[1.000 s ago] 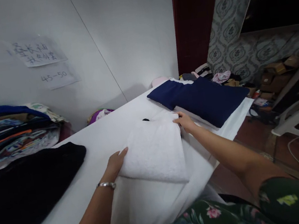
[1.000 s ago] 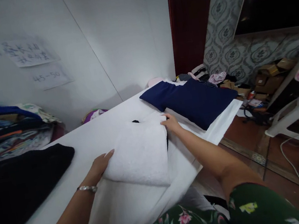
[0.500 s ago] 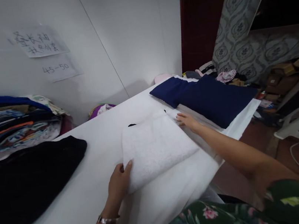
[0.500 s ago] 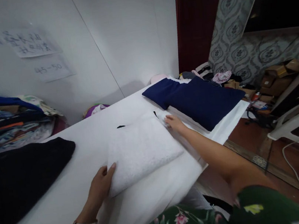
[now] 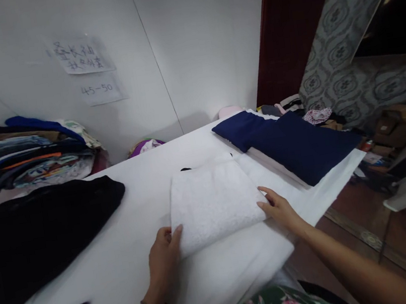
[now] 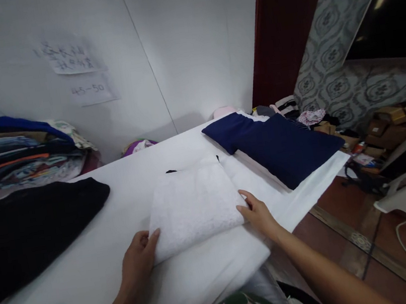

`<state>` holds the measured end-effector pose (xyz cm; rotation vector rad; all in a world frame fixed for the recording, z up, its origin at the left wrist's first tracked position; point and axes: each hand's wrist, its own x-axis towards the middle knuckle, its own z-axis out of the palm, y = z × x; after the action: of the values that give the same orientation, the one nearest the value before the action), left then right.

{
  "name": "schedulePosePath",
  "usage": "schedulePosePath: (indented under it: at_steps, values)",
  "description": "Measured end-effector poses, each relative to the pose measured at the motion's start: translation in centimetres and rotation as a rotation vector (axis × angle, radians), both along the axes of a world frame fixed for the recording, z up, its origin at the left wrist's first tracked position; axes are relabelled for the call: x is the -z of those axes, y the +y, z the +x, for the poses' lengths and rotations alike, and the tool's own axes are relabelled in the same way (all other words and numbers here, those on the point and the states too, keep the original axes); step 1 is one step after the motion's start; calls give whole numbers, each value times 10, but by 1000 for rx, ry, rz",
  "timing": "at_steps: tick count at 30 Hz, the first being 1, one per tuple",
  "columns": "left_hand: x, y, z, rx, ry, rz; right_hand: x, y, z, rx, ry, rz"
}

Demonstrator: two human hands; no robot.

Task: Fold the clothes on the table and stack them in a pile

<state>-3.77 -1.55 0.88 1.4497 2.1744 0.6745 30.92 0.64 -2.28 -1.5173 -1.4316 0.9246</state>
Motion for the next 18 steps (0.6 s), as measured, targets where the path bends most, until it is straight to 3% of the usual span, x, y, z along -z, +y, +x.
schedulePosePath:
  at_steps: [4,9,12,15,18]
  values:
    - [3,3,-2,43,93,-29,5,1,2,-11,-107,7]
    - [0,5,-11,63,32,-71,-4,3,10,-54,-245,12]
    - [-9,11,-7,30,89,77,-22,12,3,-53,-382,158]
    - [-22,32,15,207,244,275,-43,37,-26,-142,-478,251]
    - [-30,68,40,424,394,291,-58,77,-66,-298,-609,237]
